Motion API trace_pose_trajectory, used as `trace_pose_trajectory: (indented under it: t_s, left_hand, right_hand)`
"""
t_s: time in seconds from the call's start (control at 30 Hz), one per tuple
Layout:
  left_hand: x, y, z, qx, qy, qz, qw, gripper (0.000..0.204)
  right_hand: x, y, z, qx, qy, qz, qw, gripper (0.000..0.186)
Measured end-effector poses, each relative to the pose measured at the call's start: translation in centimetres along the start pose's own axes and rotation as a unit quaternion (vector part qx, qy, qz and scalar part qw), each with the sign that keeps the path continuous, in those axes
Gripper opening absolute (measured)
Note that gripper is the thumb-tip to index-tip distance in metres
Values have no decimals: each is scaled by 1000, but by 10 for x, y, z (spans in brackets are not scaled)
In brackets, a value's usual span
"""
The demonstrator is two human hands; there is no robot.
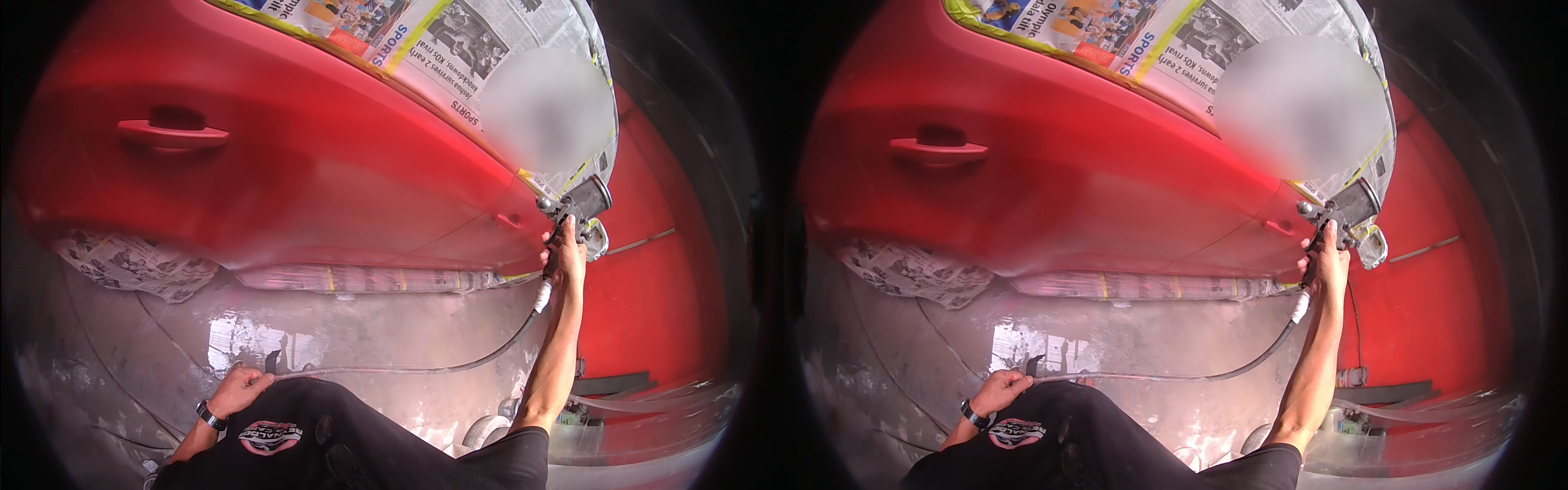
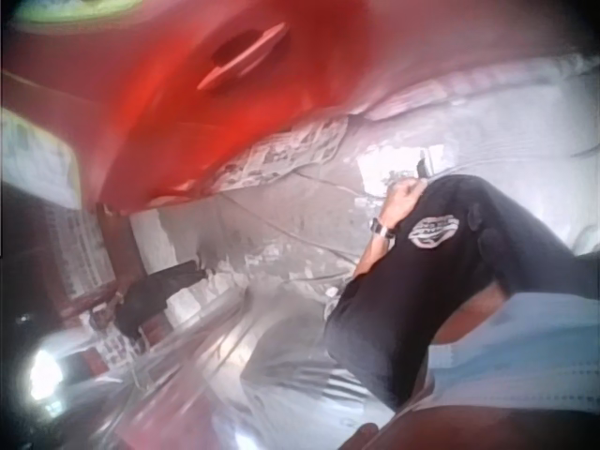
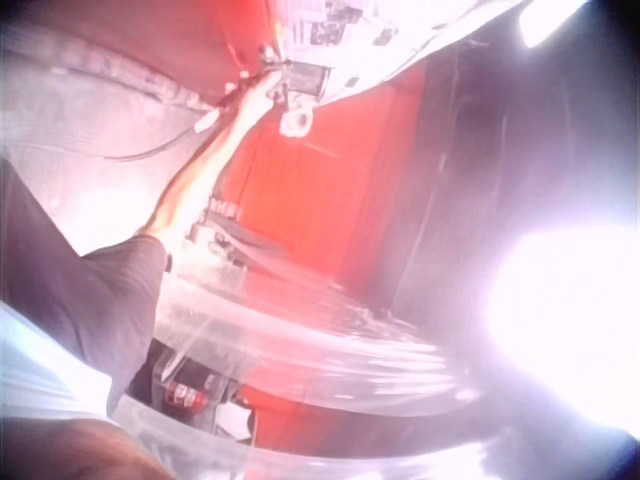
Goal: The person uses a spray gun to apply red paint to the side of a car. The car is masked with newspaper and tape to protect adjacent areas. The person moves the spray gun in smooth, sweeping motions along the car's body panels.
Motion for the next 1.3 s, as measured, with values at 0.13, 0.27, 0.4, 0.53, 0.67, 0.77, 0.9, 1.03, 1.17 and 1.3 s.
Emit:
trace_pose_trajectory:
  t_s: [0.13, 0.27, 0.4, 0.53, 0.67, 0.77, 0.9, 1.03, 1.17, 1.3]
  left_hand:
    - [-5, -8, -2, 14, 27, 24, 999, 39]
    - [-3, -18, -8, 10, -2, -12, 1000, 39]
    - [-13, -13, -6, 7, 5, -32, 999, 39]
    - [-8, -16, -6, 28, -7, -37, 999, 38]
    - [-2, -15, -2, 36, -2, -28, 999, 40]
    - [2, -4, 5, 24, 1, -25, 999, 40]
    - [4, 4, 11, 16, 18, -13, 1000, 39]
    - [12, 5, 14, 18, 19, -5, 1000, 40]
    - [17, 3, 13, 18, 17, 4, 1000, 41]
    - [10, 2, 10, 19, 6, -7, 1000, 42]
  right_hand:
    - [-67, 80, -54, -96, -28, -19, 995, 54]
    - [-133, 168, -105, -221, -86, -9, 971, 60]
    - [-171, 189, -115, -263, -108, 12, 959, 64]
    - [-164, 177, -84, -249, -114, -9, 962, 63]
    - [-114, 122, -21, -180, -59, -55, 980, 57]
    - [-70, 64, 21, -123, -19, -38, 992, 52]
    - [-18, 5, 67, -59, 19, -4, 998, 47]
    - [26, -34, 97, -20, 51, 35, 998, 47]
    - [55, -60, 112, 24, 72, 58, 995, 46]
    - [65, -61, 92, 98, 59, 32, 993, 48]
Point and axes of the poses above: each hand's wrist, its own z-axis towards the middle knuckle, its own y-axis out of the palm, x = y × z, the point moved 7 cm from there along z, towards the middle knuckle
